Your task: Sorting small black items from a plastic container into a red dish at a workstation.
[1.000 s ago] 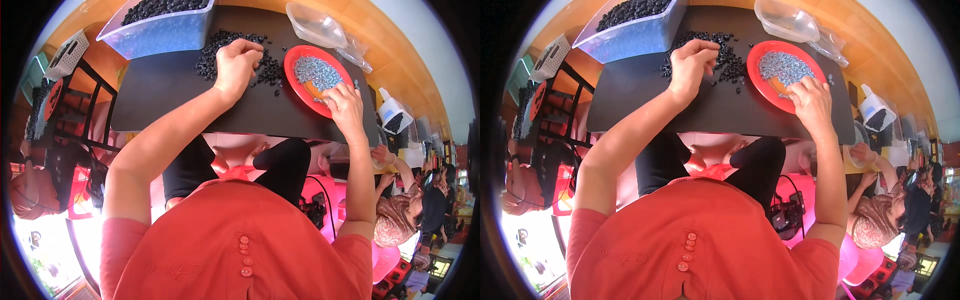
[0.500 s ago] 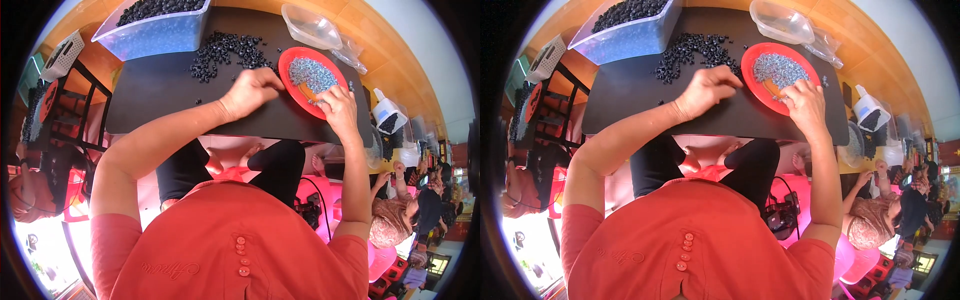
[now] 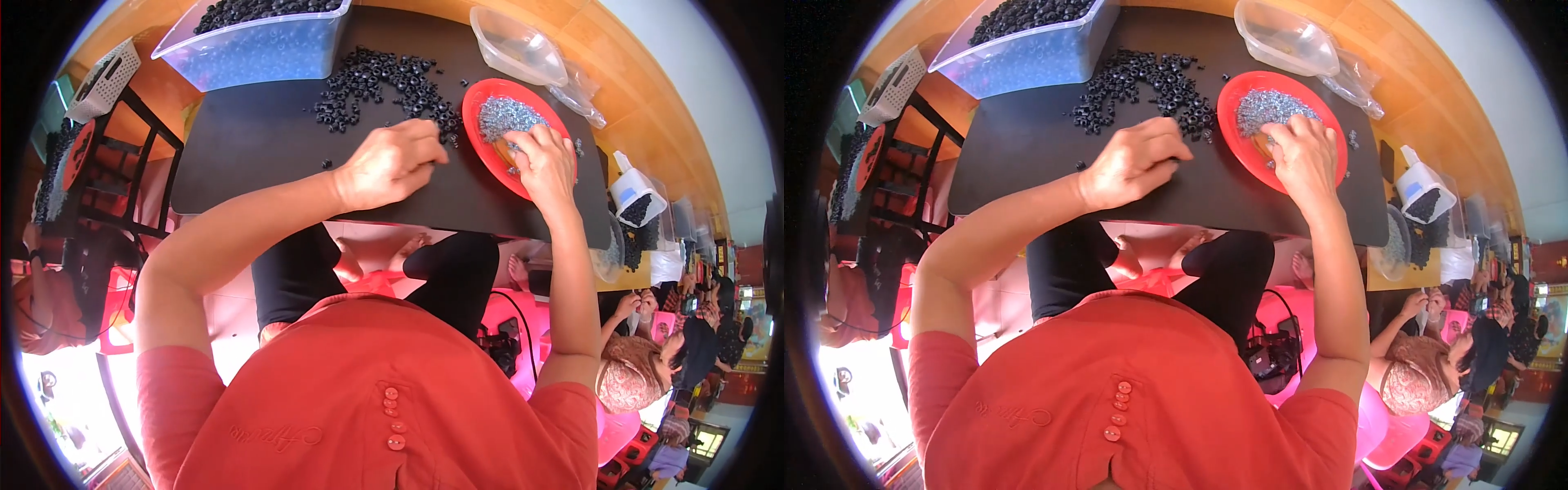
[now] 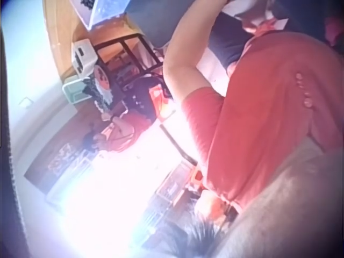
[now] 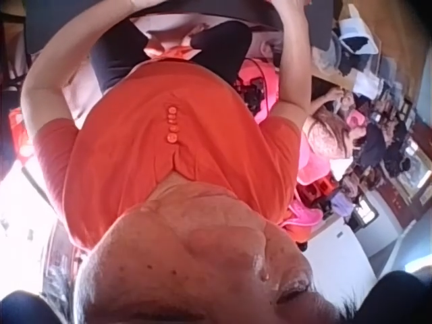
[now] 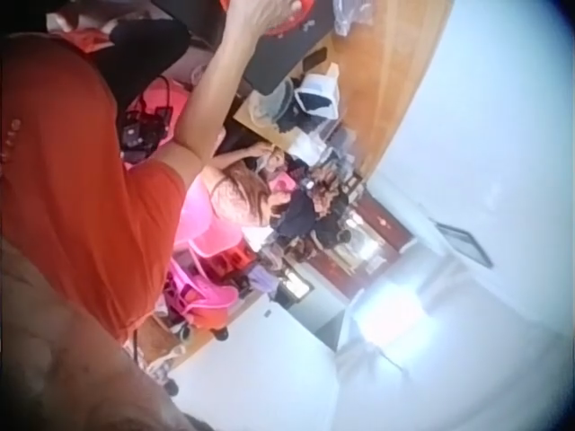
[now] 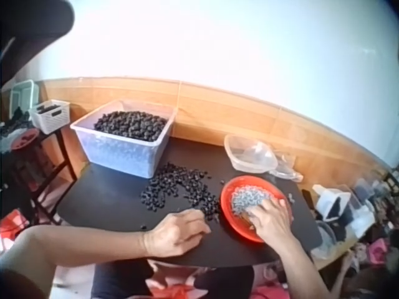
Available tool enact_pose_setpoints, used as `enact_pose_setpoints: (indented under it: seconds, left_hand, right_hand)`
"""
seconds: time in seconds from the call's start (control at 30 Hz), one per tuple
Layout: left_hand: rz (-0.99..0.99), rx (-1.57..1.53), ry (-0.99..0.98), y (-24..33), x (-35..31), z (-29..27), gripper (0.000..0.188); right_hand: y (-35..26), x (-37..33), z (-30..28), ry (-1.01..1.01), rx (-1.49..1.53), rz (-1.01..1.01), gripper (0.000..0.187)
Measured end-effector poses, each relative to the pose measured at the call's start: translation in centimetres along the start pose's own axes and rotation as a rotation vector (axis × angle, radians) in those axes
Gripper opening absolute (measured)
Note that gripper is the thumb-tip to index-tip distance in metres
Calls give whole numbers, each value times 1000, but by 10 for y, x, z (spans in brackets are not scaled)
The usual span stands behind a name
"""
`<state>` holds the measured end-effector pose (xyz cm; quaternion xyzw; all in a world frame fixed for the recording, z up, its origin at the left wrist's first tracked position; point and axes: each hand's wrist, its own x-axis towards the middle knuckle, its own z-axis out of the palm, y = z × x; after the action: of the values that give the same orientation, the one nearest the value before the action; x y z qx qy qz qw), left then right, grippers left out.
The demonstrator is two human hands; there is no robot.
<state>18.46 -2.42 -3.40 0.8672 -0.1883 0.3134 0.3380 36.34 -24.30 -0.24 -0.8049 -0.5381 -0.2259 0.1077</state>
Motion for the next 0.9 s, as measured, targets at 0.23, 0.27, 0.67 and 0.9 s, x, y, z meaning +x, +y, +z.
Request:
enact_pose_setpoints:
  seconds: [0.23,0.27,0.67,0.9]
  left_hand:
    - [-438,-197,-20,-6,-20,-44,15]
    - [-423,-220,1,-13,-18,-42,15]
    - [144,203,-42,-15,28,21,16]
    - [37,449,-166,-22,31,36,12]
  right_hand:
    - [9,-1,3,-41,28,-7,25]
    - [9,0,2,-33,17,27,25]
    - [-5,-11,-17,-59,48,42,18]
    - [10,-16,-11,-114,-58,3,14]
